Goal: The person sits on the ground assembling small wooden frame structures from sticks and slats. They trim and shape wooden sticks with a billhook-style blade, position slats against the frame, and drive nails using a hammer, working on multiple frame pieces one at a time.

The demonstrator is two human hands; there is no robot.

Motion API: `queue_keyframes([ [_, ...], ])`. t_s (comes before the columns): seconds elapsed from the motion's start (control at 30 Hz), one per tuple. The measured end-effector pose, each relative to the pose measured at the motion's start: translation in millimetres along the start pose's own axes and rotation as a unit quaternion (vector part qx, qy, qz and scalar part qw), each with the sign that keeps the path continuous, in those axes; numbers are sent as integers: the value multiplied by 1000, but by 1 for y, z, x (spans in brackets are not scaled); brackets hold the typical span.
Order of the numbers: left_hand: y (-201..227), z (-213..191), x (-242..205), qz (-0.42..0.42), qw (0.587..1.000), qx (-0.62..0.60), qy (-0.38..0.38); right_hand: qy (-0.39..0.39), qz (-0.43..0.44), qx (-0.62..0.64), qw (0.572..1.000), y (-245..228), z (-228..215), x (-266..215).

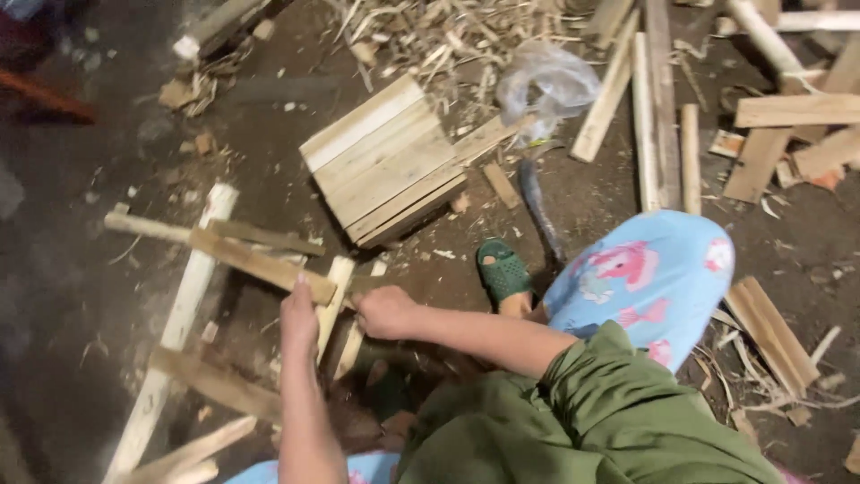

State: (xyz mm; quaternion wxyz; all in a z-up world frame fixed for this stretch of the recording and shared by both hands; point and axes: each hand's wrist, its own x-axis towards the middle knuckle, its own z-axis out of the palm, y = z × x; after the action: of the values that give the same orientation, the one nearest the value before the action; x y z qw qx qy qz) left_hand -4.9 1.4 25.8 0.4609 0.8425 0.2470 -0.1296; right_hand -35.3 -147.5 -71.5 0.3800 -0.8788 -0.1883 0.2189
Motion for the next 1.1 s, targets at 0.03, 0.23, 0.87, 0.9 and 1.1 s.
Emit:
queue_keyframes([
  [0.03,9,5,-6,6,1000,3,-8,7,7,1,1000,1,-1,-2],
  [0.23,10,5,-8,12,1000,-6,28,29,-3,43,999,-10,-7,-18],
  [0.87,17,6,-9,3,999,-22,34,-7,-16,-61,998,-2,-4,1],
  [0.9,10,5,-5,8,999,-21,30,-37,2,-42,998,-4,-13,-3],
  [1.1,-16,1,20,1,1000,10,20,-139,159,151,966,90,-39,0],
])
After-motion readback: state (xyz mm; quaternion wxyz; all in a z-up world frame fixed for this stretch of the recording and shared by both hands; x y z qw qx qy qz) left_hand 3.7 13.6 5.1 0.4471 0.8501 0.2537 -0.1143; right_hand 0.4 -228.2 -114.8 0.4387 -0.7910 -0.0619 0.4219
